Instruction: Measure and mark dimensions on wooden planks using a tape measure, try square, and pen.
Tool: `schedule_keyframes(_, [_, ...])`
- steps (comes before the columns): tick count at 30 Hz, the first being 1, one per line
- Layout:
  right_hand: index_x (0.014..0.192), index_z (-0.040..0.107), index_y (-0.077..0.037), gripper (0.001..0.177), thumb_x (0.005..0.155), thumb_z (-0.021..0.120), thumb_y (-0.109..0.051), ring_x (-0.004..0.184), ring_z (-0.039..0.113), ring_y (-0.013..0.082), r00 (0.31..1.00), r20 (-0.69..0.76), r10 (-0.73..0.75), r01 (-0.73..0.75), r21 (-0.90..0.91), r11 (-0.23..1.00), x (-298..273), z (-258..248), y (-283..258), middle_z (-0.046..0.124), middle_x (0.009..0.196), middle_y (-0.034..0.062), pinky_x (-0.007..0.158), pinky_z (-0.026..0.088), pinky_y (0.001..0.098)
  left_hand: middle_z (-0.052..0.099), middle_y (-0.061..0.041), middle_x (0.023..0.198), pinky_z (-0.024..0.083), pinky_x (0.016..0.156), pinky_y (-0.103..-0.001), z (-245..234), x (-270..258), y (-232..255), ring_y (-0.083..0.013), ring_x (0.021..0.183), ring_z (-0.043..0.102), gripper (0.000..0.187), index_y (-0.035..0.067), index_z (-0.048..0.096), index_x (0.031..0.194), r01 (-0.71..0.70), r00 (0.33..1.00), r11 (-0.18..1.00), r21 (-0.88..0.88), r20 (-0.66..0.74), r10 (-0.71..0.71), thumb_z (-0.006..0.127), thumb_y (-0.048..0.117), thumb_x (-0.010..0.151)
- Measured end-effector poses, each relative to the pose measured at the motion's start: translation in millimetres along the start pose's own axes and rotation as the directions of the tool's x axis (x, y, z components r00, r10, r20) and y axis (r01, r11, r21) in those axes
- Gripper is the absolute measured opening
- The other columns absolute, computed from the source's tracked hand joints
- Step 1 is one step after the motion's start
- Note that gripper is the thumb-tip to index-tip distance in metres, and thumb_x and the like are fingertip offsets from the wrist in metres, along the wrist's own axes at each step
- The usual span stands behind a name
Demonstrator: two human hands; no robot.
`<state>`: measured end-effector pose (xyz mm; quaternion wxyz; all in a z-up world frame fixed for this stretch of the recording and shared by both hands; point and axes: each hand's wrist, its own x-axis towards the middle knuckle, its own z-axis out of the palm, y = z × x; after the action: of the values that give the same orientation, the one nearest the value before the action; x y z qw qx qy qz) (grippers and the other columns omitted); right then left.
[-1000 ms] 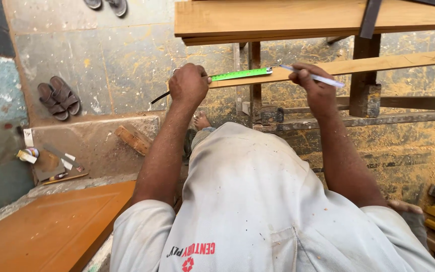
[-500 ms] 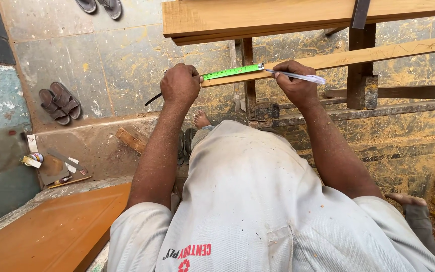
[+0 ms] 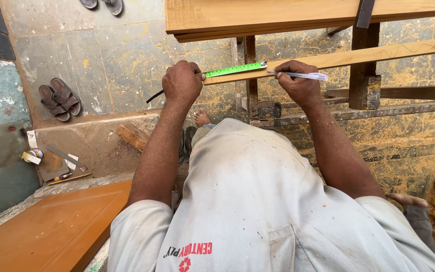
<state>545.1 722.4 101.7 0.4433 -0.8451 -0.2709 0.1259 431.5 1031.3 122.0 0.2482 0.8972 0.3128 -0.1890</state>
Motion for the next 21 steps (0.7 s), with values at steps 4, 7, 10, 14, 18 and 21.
schedule_keyframes(4, [0.102,0.076,0.000,0.010,0.098,0.070,-0.007,0.078,0.074,0.0155,1.000,-0.013,0.006,-0.006,-0.017,1.000,-1,1,-1,0.077,0.091,0.0132,0.067,0.062,0.0308,0.075,-0.005,0.086,0.055,0.080,-0.044,1,0,0,-0.0185,0.085,0.070,0.019,0.018,0.082,0.094,0.008,1.000,1.000,-0.009,-0.001,-0.008,0.078,0.036,0.090])
schedule_keyframes(7, [0.106,0.071,0.000,0.011,0.101,0.062,-0.004,0.095,0.079,0.0173,1.000,-0.016,0.010,-0.006,0.261,0.965,-7,6,31,0.077,0.103,0.0143,0.085,0.069,0.0335,0.074,-0.005,0.087,0.056,0.079,-0.044,2,0,-1,-0.0190,0.084,0.071,0.021,0.018,0.081,0.098,0.012,1.000,1.000,0.000,0.010,-0.012,0.077,0.038,0.092])
schedule_keyframes(10, [0.114,0.068,0.001,0.011,0.108,0.061,-0.005,0.103,0.078,0.0224,0.997,-0.072,-0.003,0.025,0.309,0.951,-7,10,26,0.076,0.103,0.0161,0.089,0.068,0.0364,0.072,-0.005,0.089,0.055,0.077,-0.045,4,1,-3,-0.0208,0.085,0.069,0.023,0.016,0.082,0.093,-0.059,0.996,0.997,0.044,-0.066,0.061,0.079,0.039,0.088])
schedule_keyframes(14, [0.124,0.070,-0.003,0.018,0.114,0.061,-0.015,0.097,0.078,0.0197,0.996,-0.029,0.082,-0.081,0.023,0.996,8,11,-11,0.077,0.102,0.0128,0.084,0.067,0.0339,0.073,-0.005,0.089,0.056,0.079,-0.044,5,0,-4,-0.0199,0.087,0.070,0.023,0.017,0.081,0.097,-0.007,1.000,1.000,0.019,-0.019,0.008,0.078,0.039,0.090])
schedule_keyframes(18, [0.119,0.075,-0.006,0.027,0.098,0.078,-0.024,0.088,0.070,0.0253,0.991,0.122,-0.052,0.103,-0.457,0.884,22,17,-39,0.071,0.098,0.0146,0.076,0.061,0.0400,0.072,-0.006,0.093,0.055,0.080,-0.045,5,-1,-5,-0.0218,0.091,0.069,0.022,0.017,0.082,0.096,-0.059,0.997,0.997,0.041,-0.056,0.061,0.078,0.038,0.090])
schedule_keyframes(21, [0.112,0.078,-0.010,0.023,0.096,0.080,-0.027,0.084,0.069,0.0255,0.984,0.159,-0.076,0.154,-0.562,0.812,27,18,-41,0.068,0.093,0.0122,0.070,0.059,0.0412,0.072,-0.006,0.094,0.055,0.082,-0.045,8,1,-5,-0.0216,0.090,0.069,0.022,0.017,0.082,0.096,-0.052,0.997,0.998,0.018,-0.049,0.053,0.078,0.038,0.090])
